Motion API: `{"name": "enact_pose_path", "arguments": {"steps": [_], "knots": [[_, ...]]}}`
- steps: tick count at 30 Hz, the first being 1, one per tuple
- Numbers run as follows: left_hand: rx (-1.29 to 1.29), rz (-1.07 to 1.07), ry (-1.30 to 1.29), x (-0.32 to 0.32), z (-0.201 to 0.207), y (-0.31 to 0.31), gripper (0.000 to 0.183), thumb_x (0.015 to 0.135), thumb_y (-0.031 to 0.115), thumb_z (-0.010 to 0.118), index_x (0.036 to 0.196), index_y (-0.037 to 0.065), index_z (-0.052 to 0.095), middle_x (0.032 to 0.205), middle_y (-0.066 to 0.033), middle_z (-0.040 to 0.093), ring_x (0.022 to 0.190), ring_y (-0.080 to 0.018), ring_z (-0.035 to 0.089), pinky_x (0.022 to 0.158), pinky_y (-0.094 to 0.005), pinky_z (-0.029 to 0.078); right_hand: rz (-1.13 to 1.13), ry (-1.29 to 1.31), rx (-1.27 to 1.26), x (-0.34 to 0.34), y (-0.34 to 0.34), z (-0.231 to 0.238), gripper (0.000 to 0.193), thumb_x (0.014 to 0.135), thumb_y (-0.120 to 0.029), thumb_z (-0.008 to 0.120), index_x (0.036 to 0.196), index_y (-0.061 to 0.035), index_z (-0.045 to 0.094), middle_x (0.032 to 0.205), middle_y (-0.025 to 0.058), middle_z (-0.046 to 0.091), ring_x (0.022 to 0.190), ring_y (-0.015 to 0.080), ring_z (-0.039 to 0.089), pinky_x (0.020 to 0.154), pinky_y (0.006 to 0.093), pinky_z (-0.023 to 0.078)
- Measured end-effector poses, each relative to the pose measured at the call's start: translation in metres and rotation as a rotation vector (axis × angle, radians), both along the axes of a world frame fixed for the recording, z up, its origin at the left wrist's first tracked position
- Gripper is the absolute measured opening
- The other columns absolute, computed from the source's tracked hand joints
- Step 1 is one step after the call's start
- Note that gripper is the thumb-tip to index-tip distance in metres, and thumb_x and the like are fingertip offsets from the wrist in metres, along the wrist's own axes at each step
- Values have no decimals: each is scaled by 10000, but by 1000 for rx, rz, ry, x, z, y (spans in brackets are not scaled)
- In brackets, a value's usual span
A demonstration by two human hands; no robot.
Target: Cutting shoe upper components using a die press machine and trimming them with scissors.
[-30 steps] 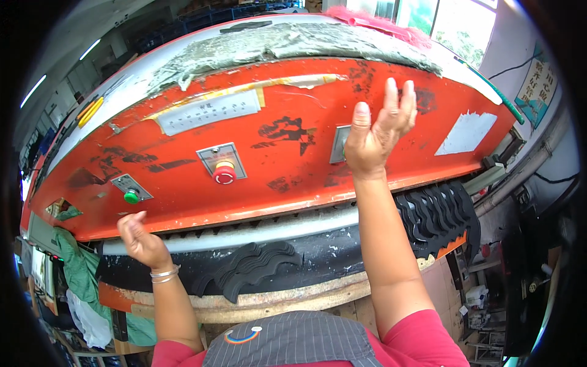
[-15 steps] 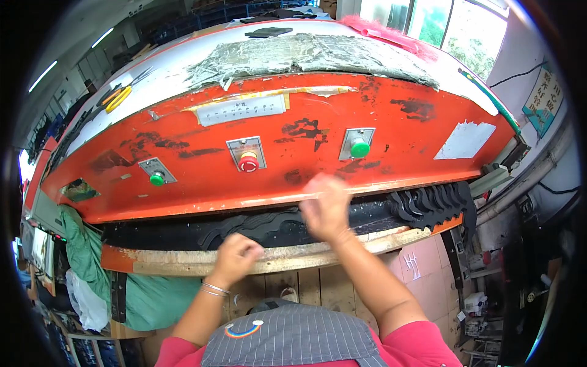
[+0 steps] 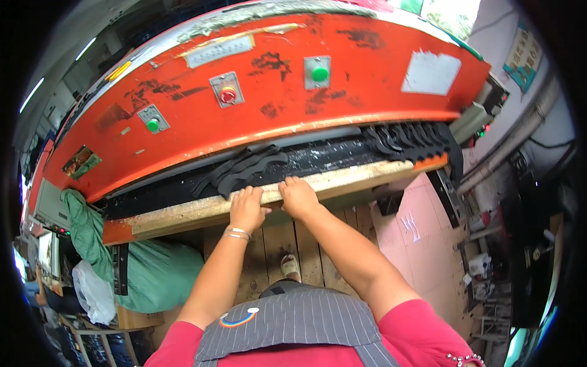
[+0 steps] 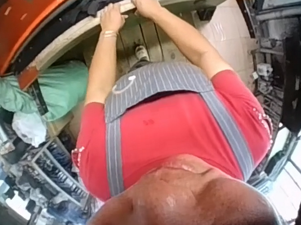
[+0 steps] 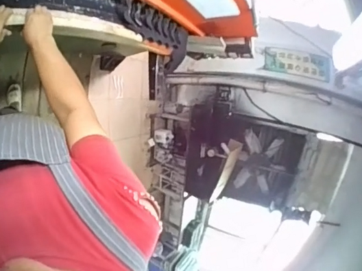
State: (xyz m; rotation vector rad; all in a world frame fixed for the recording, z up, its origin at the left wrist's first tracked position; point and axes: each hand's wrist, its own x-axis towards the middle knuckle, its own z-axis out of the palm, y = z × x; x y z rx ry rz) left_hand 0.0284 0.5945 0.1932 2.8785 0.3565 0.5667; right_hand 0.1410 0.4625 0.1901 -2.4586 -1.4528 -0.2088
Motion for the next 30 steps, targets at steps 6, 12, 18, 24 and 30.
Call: {"name": "enact_pose_path", "arguments": {"steps": [6, 12, 18, 24, 30], "knots": [[-15, 11, 0, -8, -15, -35, 384, 618, 184, 788, 912, 63, 574, 908, -94, 553, 929, -284, 538, 808, -397, 421, 50, -17, -17, -4, -31, -19, 415, 566, -206, 790, 904, -42, 614, 899, 115, 602, 909, 275, 571, 824, 355, 467], [-121, -45, 164, 31, -4, -25, 420, 567, 165, 807, 910, 65, 586, 910, -119, 546, 930, -304, 531, 803, -393, 420, 120, 89, -15, 39, -36, -21, 361, 587, -265, 764, 827, -28, 636, 859, 124, 608, 861, 291, 580, 776, 370, 491], [-289, -210, 631, 78, 52, 17, 473, 695, 427, 747, 953, 37, 677, 901, -152, 632, 868, -315, 614, 770, -387, 488, 334, 754, 36, 137, 16, 61, 349, 777, -310, 676, 966, -18, 650, 889, 174, 645, 871, 351, 616, 788, 414, 488], [-447, -190, 169, 192, 58, 75, 297, 752, 216, 726, 961, 15, 665, 927, -145, 645, 863, -292, 624, 773, -356, 492, 44, 167, 281, 267, 112, 17, 243, 762, -211, 663, 905, -14, 662, 991, 130, 621, 998, 290, 567, 827, 377, 483], [36, -121, -31, 255, 2, 126, 404, 774, 143, 671, 1164, 64, 596, 1241, -133, 555, 1190, -328, 484, 1014, -441, 354, 74, 91, 182, 299, 145, -2, 218, 662, -227, 722, 802, -64, 690, 888, 92, 632, 942, 254, 571, 799, 357, 485]]}}
